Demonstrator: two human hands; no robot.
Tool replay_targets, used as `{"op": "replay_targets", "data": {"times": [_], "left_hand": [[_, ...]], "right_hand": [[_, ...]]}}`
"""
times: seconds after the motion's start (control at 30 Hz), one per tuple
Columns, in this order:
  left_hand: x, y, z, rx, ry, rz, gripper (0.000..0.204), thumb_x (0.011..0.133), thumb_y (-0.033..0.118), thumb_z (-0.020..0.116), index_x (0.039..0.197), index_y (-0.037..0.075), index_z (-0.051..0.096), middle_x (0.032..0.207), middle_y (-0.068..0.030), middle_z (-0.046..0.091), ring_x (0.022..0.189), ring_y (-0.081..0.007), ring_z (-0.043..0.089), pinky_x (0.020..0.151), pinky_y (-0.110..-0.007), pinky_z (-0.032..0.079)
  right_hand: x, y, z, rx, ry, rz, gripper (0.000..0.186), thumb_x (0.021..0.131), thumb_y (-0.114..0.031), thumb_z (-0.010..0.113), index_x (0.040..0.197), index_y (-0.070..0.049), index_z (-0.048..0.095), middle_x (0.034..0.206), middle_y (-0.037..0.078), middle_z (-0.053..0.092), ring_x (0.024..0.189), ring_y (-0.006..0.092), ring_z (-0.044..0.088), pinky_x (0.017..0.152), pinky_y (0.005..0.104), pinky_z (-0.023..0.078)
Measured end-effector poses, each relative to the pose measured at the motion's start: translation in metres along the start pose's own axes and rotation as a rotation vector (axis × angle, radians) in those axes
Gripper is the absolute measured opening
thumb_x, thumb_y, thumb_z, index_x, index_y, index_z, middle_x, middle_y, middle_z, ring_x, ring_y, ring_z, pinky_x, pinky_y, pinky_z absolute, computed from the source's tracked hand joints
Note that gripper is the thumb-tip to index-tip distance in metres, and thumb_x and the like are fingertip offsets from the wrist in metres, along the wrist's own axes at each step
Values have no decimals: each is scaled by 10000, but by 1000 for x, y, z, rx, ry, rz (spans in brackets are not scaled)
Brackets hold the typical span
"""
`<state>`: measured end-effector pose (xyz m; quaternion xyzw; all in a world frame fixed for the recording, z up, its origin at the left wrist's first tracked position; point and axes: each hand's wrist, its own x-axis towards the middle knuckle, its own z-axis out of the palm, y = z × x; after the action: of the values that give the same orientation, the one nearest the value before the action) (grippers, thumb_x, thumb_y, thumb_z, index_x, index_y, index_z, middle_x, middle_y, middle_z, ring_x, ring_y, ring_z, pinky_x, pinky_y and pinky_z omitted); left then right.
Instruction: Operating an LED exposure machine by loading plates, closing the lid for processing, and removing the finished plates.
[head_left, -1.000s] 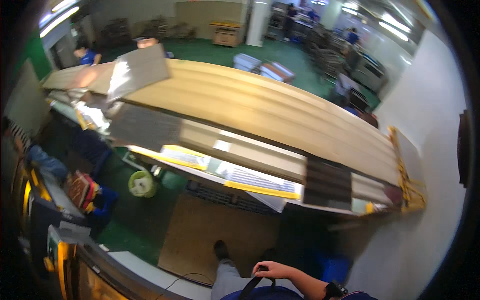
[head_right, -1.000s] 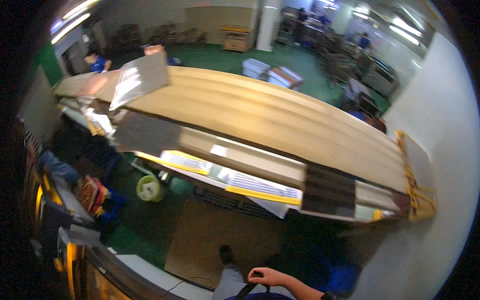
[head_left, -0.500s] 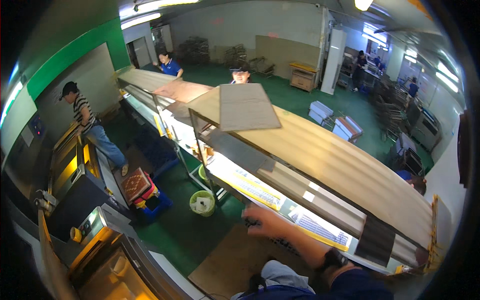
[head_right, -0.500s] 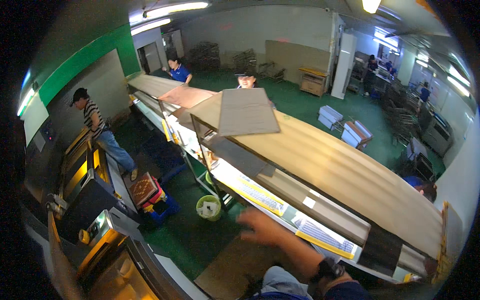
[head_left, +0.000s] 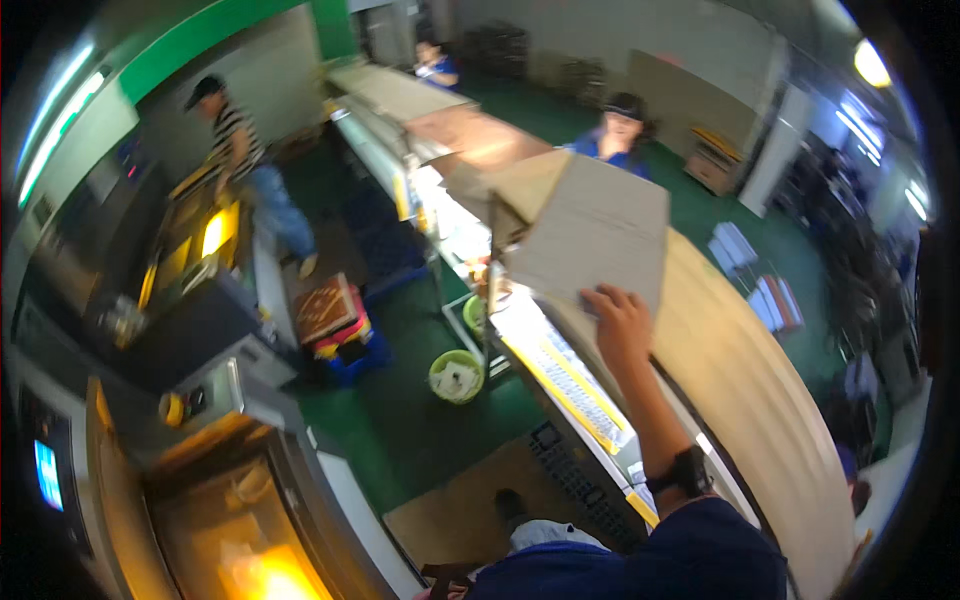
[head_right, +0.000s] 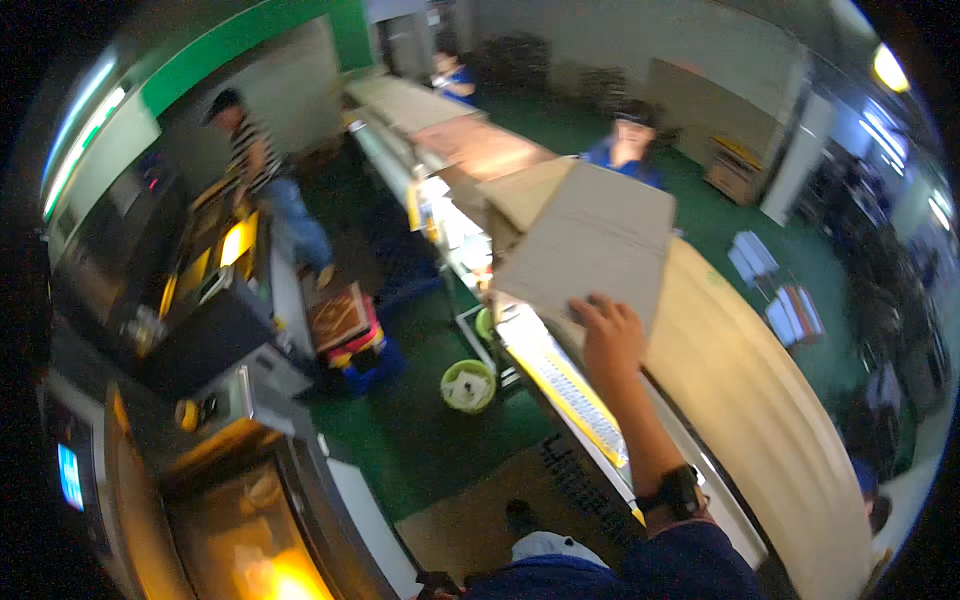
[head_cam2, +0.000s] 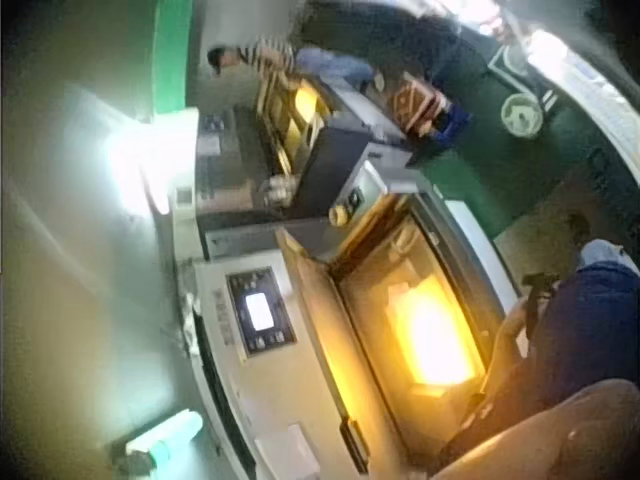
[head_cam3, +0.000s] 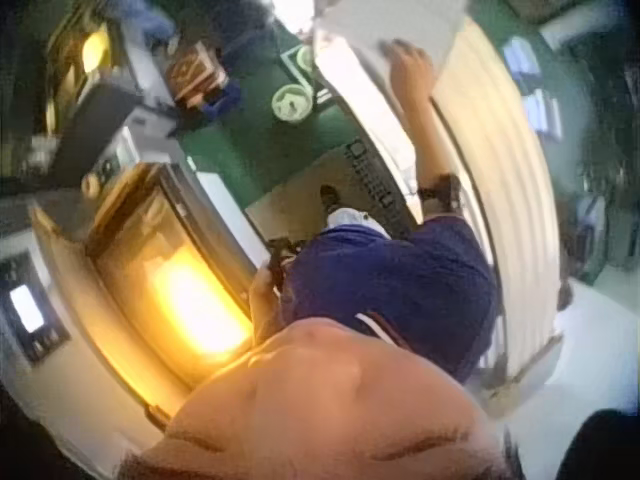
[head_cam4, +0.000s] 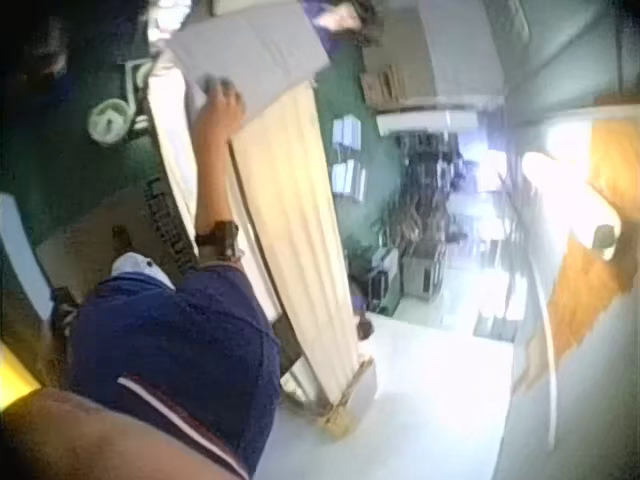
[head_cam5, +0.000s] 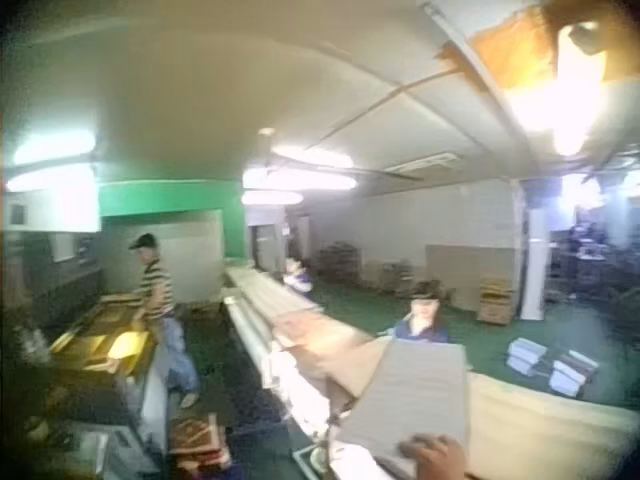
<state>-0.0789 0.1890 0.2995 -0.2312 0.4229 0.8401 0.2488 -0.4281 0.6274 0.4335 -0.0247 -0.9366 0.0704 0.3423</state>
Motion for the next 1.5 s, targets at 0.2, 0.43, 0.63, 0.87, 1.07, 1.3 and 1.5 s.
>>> {"op": "replay_targets", "data": {"times": [0.2,0.43,0.63,0.87,1.07,1.3,1.5], "left_hand": [[-46,7,-25,-264,12,402,678,921,631,459,1093,-13,581,1068,-166,633,1019,-244,612,876,-353,488],[-117,-37,-79,-669,582,531,653,909,653,456,965,22,613,784,-49,577,695,-181,556,616,-315,452],[-129,-218,-185,-528,1254,321,516,859,505,632,1055,28,621,832,-103,642,774,-242,646,671,-376,507],[-215,-167,-167,65,1603,293,480,841,390,668,1124,4,623,1003,-160,684,937,-237,655,816,-362,504],[-320,55,-83,161,1450,1451,421,926,248,608,1278,26,546,1185,-121,635,1045,-243,622,921,-378,475],[-357,169,-45,-481,799,2225,237,935,289,595,1034,75,576,904,-43,601,897,-205,569,966,-406,423],[-317,156,-24,-694,570,2430,364,960,361,555,697,164,396,558,63,314,485,-78,310,579,-292,334]], "right_hand": [[-22,-67,-6,110,-57,-177,278,854,-35,579,1095,-83,710,1160,105,680,960,282,646,897,383,485],[-58,-216,12,724,-58,-788,167,870,-38,602,999,-27,707,1108,140,693,1005,326,654,897,416,496],[-159,-447,22,1199,-297,-1366,196,735,-94,691,919,-152,725,1017,31,709,973,248,656,811,411,518],[-333,-592,76,1018,-752,-1871,388,843,-138,632,1213,-254,624,1340,-26,557,1255,241,493,1035,465,377],[-428,-664,129,938,-967,-1818,372,903,-185,585,1261,-285,581,1488,-22,406,1399,234,327,1122,556,213],[-452,-690,107,910,-941,-1818,312,943,-185,527,1241,-273,560,1474,-6,414,1408,248,310,1130,556,175],[-461,-682,125,975,-752,-1892,462,921,-265,565,1360,-177,454,1482,84,384,1406,303,296,1126,579,170]]}}
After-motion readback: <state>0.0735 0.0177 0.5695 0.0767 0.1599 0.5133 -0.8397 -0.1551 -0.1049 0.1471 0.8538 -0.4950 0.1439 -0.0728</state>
